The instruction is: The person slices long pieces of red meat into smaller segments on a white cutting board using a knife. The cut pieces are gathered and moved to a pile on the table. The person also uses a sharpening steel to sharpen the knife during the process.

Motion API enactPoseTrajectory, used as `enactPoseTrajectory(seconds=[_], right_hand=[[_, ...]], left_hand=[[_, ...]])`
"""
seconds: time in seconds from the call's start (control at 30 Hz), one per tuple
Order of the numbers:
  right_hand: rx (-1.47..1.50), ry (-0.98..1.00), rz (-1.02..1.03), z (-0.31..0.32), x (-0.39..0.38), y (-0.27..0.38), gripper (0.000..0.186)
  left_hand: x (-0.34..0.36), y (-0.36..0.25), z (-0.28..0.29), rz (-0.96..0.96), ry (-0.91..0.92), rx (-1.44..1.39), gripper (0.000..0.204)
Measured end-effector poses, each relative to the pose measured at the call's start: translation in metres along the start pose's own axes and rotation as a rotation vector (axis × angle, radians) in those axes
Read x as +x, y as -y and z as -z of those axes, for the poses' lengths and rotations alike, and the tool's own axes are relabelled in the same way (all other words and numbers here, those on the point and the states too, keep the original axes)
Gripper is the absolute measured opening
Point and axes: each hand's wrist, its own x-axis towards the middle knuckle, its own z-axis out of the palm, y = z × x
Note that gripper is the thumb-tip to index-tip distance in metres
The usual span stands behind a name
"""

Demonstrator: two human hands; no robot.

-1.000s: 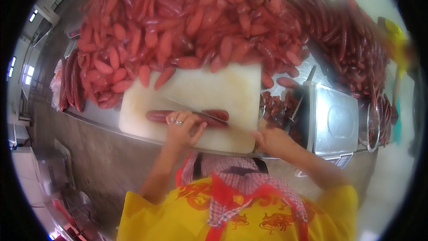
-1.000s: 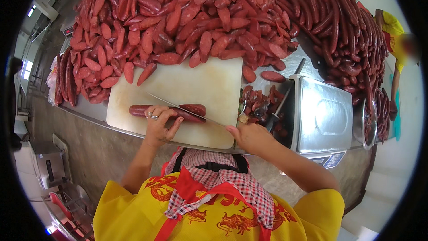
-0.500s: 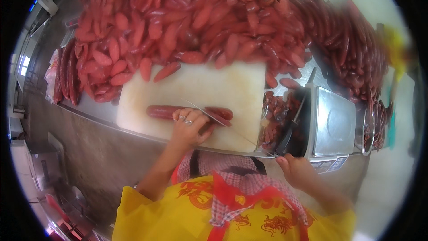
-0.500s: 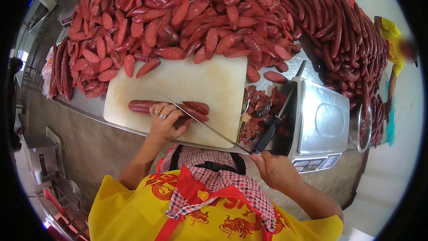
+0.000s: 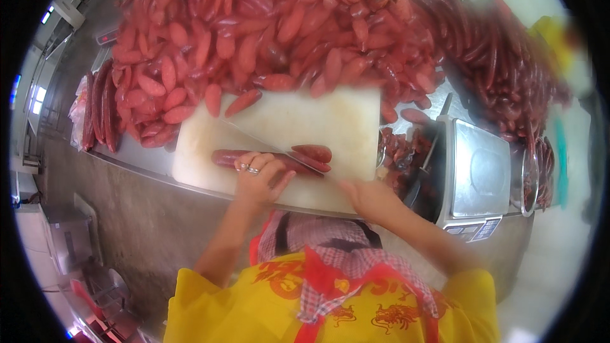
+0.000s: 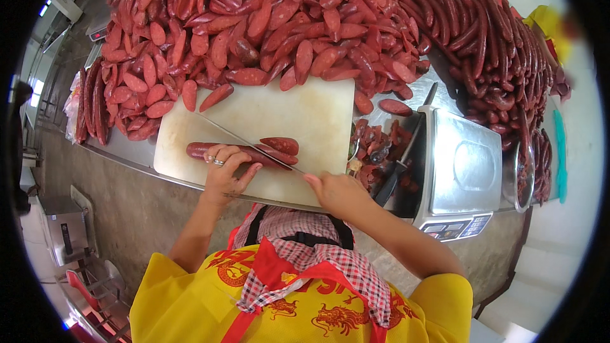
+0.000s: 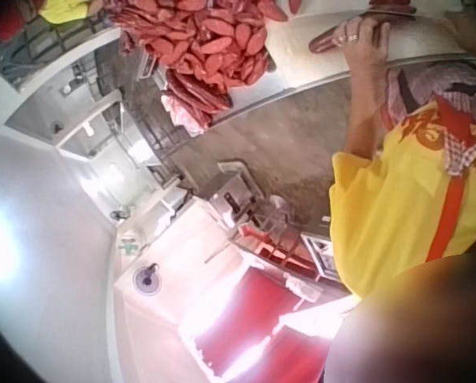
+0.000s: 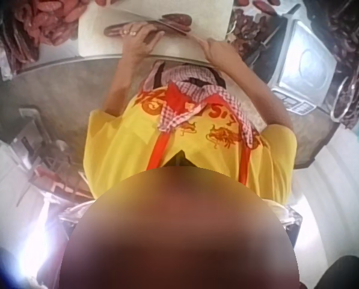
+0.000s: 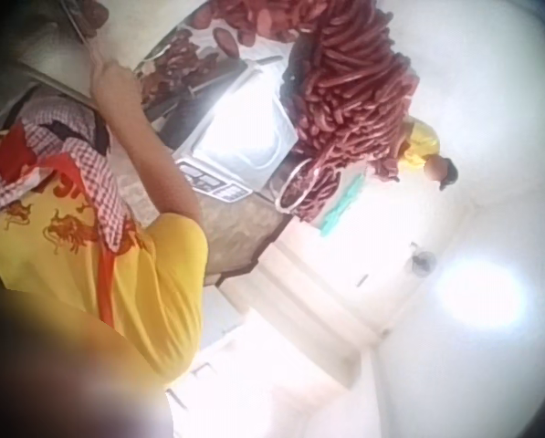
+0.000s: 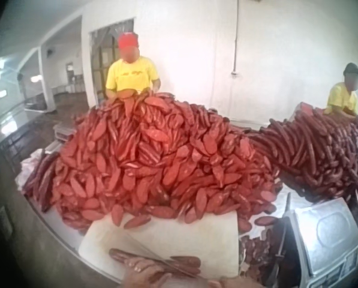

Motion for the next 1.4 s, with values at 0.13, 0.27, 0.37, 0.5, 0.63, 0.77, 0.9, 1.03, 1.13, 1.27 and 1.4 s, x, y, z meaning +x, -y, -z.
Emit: enactPoseTrajectory(seconds=[0.13,0.27,0.37,0.5,0.63,0.77,0.9,1.03,1.13,1.27,1.4], right_hand=[[-0.036,-0.017,0.007,0.007,-0.004,0.006,0.059],[0.029,-0.04,0.141,0.008,0.012,0.018,0.053],[-0.161,-0.021,0.264,0.026,-0.024,0.012,0.047],[-0.057,0.154,-0.149,0.057,-0.094,0.0,0.047],[-0.053,0.15,-0.165,0.046,-0.073,0.009,0.05],[-0.202,0.005,0.353,-0.009,0.017,0.022,0.04],[-0.117,-0.046,0.396,-0.026,0.045,0.028,0.029],[-0.141,-0.089,0.443,0.016,-0.013,0.015,0.029],[0.021,0.122,-0.073,0.052,-0.074,0.005,0.041],[-0.12,0.205,-0.144,0.058,-0.09,-0.003,0.048],[-0.053,0.064,0.04,0.013,-0.02,0.02,0.051]], left_hand=[[-0.003,0.004,0.002,-0.003,0.005,-0.025,0.029],[-0.001,0.004,0.003,-0.031,-0.01,-0.033,0.028],[0.0,0.004,0.004,-0.022,0.013,-0.048,0.031],[-0.001,0.005,0.006,0.008,0.039,-0.066,0.03],[0.0,0.004,0.008,0.031,0.059,-0.099,0.028],[0.0,0.005,0.009,0.016,0.061,-0.118,0.026],[-0.003,0.01,0.013,0.016,0.031,-0.08,0.026],[-0.008,0.015,0.02,0.05,-0.067,-0.005,0.025],[-0.01,0.016,0.022,0.081,-0.019,-0.001,0.026],[-0.01,0.017,0.019,0.108,0.004,-0.021,0.028],[-0.011,0.017,0.018,0.126,0.012,-0.021,0.028]])
